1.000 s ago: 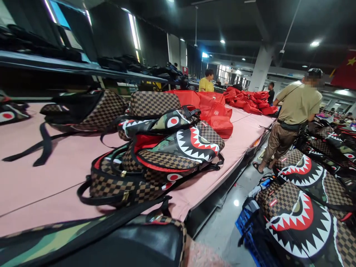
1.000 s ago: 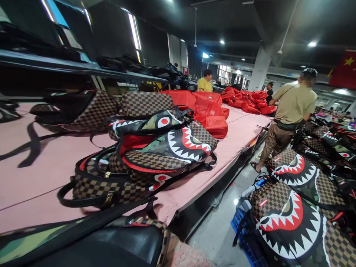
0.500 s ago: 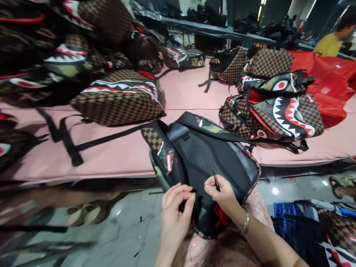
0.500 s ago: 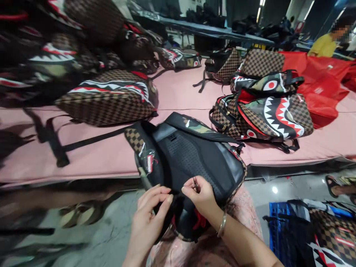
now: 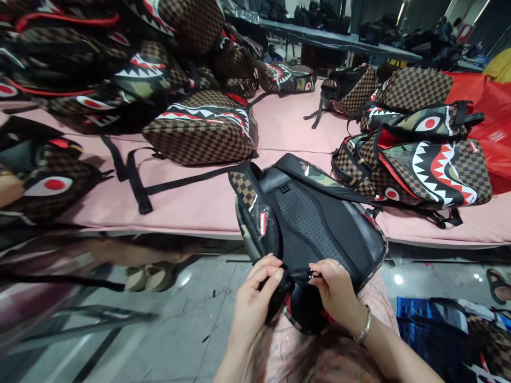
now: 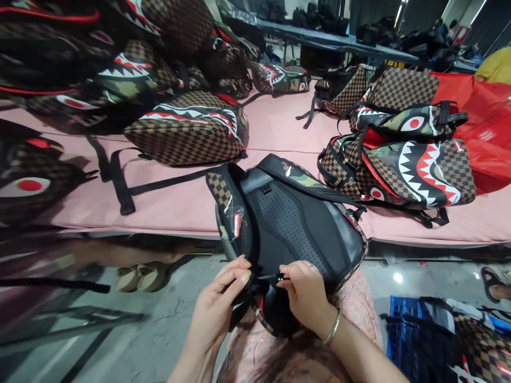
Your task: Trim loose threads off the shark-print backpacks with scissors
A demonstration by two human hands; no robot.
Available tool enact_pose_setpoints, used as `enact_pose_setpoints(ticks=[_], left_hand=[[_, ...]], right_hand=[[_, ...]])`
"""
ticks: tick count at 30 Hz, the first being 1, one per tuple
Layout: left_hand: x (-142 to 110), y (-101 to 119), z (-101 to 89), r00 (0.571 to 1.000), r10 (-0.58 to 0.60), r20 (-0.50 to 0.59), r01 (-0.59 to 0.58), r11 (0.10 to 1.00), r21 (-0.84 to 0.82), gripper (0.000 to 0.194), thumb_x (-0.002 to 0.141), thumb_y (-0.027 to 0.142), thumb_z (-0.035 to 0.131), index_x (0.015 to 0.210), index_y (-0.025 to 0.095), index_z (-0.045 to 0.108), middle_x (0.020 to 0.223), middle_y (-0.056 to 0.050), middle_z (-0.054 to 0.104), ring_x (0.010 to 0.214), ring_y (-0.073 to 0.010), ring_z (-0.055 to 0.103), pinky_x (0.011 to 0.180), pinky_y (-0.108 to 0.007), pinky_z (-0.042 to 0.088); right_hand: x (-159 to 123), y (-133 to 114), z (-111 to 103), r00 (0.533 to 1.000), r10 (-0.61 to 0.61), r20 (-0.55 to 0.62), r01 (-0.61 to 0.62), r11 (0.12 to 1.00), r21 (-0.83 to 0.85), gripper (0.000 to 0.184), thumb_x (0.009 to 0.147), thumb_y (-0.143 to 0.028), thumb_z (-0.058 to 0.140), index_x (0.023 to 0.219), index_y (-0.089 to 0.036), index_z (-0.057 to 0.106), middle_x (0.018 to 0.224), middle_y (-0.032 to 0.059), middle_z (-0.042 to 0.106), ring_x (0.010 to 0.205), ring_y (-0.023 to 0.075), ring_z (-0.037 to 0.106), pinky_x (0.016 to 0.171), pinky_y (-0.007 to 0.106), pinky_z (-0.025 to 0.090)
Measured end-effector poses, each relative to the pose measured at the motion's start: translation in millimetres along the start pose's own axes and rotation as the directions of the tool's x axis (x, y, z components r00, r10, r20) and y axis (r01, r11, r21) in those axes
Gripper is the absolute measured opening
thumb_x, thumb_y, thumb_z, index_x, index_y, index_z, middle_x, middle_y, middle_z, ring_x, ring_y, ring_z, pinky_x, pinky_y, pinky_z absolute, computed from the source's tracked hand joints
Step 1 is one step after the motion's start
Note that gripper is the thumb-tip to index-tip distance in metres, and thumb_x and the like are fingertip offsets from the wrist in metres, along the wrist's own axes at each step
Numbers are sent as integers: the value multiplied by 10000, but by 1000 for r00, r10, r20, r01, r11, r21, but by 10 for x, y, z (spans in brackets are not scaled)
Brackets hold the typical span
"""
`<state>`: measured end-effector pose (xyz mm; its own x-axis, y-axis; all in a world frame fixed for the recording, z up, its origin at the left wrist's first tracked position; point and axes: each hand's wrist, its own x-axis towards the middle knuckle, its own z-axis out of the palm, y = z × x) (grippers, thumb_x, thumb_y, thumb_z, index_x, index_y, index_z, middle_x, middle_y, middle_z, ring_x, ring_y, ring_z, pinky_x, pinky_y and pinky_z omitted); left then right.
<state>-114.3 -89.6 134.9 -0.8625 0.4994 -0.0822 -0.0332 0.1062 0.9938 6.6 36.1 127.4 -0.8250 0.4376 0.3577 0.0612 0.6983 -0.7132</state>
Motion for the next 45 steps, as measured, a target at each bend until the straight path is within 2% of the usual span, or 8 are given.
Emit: enact_pose_setpoints(ticks=[8,22,27,32,36,39,41,45], left_hand=[[-10,-19,40,994,111,0,-110,985,132,186,731,351,602,609,213,621,935,-47,602,1075,-231,494,1018,-398,297],[-15,-3,80,989,149,1,-146,970,195,178,731,344,598,613,213,617,926,-49,611,1078,-236,503,1005,-413,324],[-32,22,71,986,168,16,-167,956,242,185,747,350,582,634,211,627,940,-58,618,1097,-249,494,999,-434,333],[-104,47,70,947,320,40,-312,876,368,146,768,310,569,667,226,633,912,-52,624,1076,-255,490,971,-459,348],[-171,40,58,901,429,65,-413,802,432,130,797,265,545,707,235,633,922,-44,622,1102,-245,467,976,-454,340],[-225,27,17,913,406,47,-383,808,449,155,837,258,489,819,234,640,1029,-48,595,1094,-218,481,973,-424,361],[-263,22,-16,924,381,38,-351,802,484,164,837,280,491,889,232,638,1133,-60,544,1103,-218,480,969,-416,372],[-324,31,-66,920,383,84,-358,732,580,207,747,350,609,912,227,628,1247,-81,456,1138,-260,454,942,-424,394]], right_hand=[[5,31,-43,998,-60,24,62,996,-61,196,914,-234,414,1012,-173,571,894,83,636,827,200,568,733,337,461],[27,42,-93,996,-63,61,69,993,-97,182,904,-209,430,977,-176,593,877,79,650,813,199,562,746,340,433],[41,1,-136,998,62,16,-64,986,155,172,898,-238,434,932,-178,592,846,62,641,792,179,569,727,304,433],[128,-97,-55,927,305,217,-374,763,528,226,768,-284,608,969,-193,561,774,-14,585,688,127,547,616,226,426],[200,-140,89,926,308,220,-378,781,497,99,727,-272,629,716,-183,586,682,-26,553,652,118,499,612,224,383],[201,-123,164,901,356,249,-435,746,504,132,745,-280,582,663,-178,559,633,-34,512,604,105,450,578,217,352],[181,-107,200,858,409,309,-511,638,576,161,733,-311,581,661,-176,532,596,-47,465,545,87,399,526,205,323],[129,-118,265,733,490,473,-641,264,720,261,670,-390,631,691,-187,468,514,-92,350,412,45,230,397,184,187]])
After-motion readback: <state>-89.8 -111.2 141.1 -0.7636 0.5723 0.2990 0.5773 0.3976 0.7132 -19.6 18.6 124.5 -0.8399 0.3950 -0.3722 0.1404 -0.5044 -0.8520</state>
